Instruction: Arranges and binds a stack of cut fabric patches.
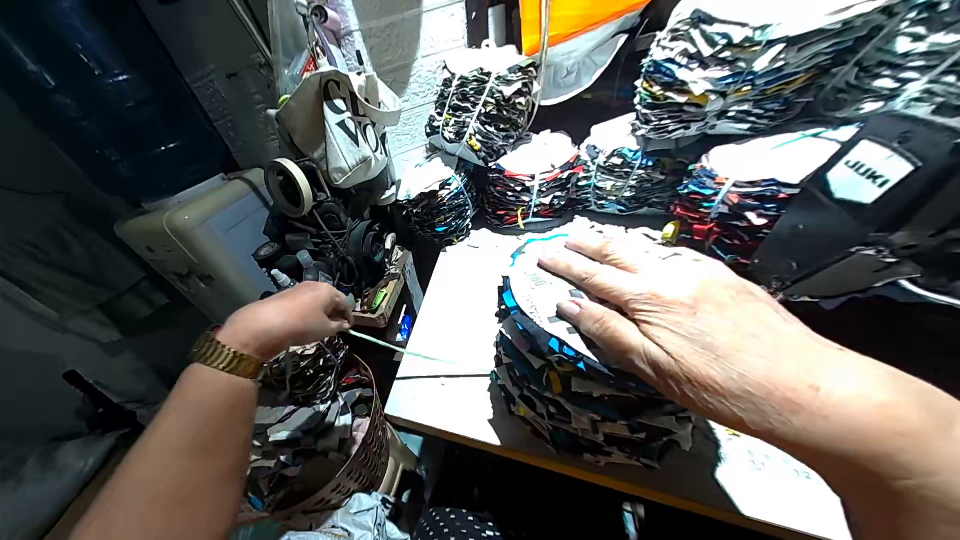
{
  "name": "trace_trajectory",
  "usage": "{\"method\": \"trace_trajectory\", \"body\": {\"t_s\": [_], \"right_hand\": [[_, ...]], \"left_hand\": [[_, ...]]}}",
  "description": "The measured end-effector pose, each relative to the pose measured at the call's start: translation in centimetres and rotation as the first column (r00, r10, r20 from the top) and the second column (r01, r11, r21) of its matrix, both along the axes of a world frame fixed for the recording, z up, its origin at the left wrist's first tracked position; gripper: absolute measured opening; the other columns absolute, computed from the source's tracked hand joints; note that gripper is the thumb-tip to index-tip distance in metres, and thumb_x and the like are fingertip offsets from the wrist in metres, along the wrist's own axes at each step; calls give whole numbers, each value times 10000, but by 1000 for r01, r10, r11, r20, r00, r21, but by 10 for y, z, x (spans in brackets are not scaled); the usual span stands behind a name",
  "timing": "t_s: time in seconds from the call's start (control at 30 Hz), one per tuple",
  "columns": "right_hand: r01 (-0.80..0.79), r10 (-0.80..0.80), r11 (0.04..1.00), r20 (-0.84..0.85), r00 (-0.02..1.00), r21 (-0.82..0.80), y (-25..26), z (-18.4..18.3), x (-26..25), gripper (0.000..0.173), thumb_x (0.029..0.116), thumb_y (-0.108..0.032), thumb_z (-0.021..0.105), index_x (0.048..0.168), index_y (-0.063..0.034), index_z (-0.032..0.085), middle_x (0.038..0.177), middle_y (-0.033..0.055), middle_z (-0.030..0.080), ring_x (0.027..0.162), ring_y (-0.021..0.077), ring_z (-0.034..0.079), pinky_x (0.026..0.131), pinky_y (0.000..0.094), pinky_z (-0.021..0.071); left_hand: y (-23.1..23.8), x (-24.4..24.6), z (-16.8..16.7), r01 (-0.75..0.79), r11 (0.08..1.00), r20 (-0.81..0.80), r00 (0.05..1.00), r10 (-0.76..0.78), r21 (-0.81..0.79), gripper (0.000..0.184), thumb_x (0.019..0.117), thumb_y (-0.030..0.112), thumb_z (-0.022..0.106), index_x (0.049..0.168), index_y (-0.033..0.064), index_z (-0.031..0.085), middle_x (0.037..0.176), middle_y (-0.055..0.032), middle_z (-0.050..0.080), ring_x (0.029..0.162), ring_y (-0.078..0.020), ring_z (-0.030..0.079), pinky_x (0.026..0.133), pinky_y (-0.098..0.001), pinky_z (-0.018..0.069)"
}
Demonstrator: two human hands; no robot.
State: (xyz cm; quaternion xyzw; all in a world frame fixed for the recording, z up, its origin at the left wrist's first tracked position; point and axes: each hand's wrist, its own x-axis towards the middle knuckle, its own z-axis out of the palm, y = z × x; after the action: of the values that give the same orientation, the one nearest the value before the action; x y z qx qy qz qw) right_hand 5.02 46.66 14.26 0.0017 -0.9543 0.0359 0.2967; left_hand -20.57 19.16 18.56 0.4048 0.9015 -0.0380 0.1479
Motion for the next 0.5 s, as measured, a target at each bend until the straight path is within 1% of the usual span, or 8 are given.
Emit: {"method": "trace_trajectory", "body": {"t_s": [0.07,0.1,0.2,0.27,0.33,0.37,0.43,0.5], "right_hand": [[1,-1,1000,2,1000,7,0,0,-1,615,1050,-536,247,1450,-244,612,1458,79,593,1363,306,540,1028,591,459],[1,-1,1000,2,1000,11,0,0,-2,619,1049,-541,246,1450,-244,613,1453,83,596,1360,308,543,1023,591,462],[-4,4,1000,-6,1000,18,0,0,-3,622,1045,-545,251,1442,-240,619,1432,84,610,1341,306,557,1001,591,470],[-13,13,1000,-14,1000,19,-1,0,-2,618,1045,-533,255,1436,-229,624,1422,80,616,1328,307,565,982,590,478],[-13,13,1000,-19,1000,18,0,0,-2,608,1043,-528,263,1433,-234,625,1415,66,620,1302,297,582,949,580,492],[-12,12,1000,-20,1000,17,0,0,-2,604,1041,-532,266,1433,-244,623,1422,53,617,1299,287,585,940,571,496],[-9,9,1000,-21,1000,15,0,-1,-2,605,1038,-543,267,1436,-256,620,1432,46,613,1304,288,579,941,570,493],[-8,8,1000,-29,1000,16,-1,-1,-2,606,1037,-549,272,1428,-252,627,1420,48,620,1306,295,576,945,575,492]], "left_hand": [[-8,-4,18,-23,999,-54,998,21,-36,143,1007,148,658,1079,84,765,893,-85,705,805,-216,646,801,-459,533],[-12,-8,26,-22,999,-91,996,17,-49,130,1000,142,668,1056,90,774,902,-82,716,820,-220,660,816,-469,540],[-16,-13,50,0,996,-171,985,-16,-88,117,996,145,676,948,92,769,831,-63,696,785,-203,646,769,-455,526],[-11,-8,63,6,989,-213,976,-38,-147,137,1009,149,656,932,86,751,834,-60,682,801,-203,640,772,-448,522],[-5,-4,69,27,982,-292,953,-83,-188,155,1022,151,628,916,75,712,839,-74,664,819,-237,642,773,-474,524],[-3,-4,71,51,984,-356,928,-111,-173,157,1026,150,612,922,70,698,847,-94,670,832,-276,658,771,-517,537],[1,-1,78,97,992,-486,866,-122,-76,161,1042,147,573,976,43,677,869,-155,676,857,-368,676,760,-605,534],[4,-1,89,171,984,-585,803,-110,50,192,1068,159,521,1008,33,652,880,-186,662,861,-409,674,738,-636,526]]}}
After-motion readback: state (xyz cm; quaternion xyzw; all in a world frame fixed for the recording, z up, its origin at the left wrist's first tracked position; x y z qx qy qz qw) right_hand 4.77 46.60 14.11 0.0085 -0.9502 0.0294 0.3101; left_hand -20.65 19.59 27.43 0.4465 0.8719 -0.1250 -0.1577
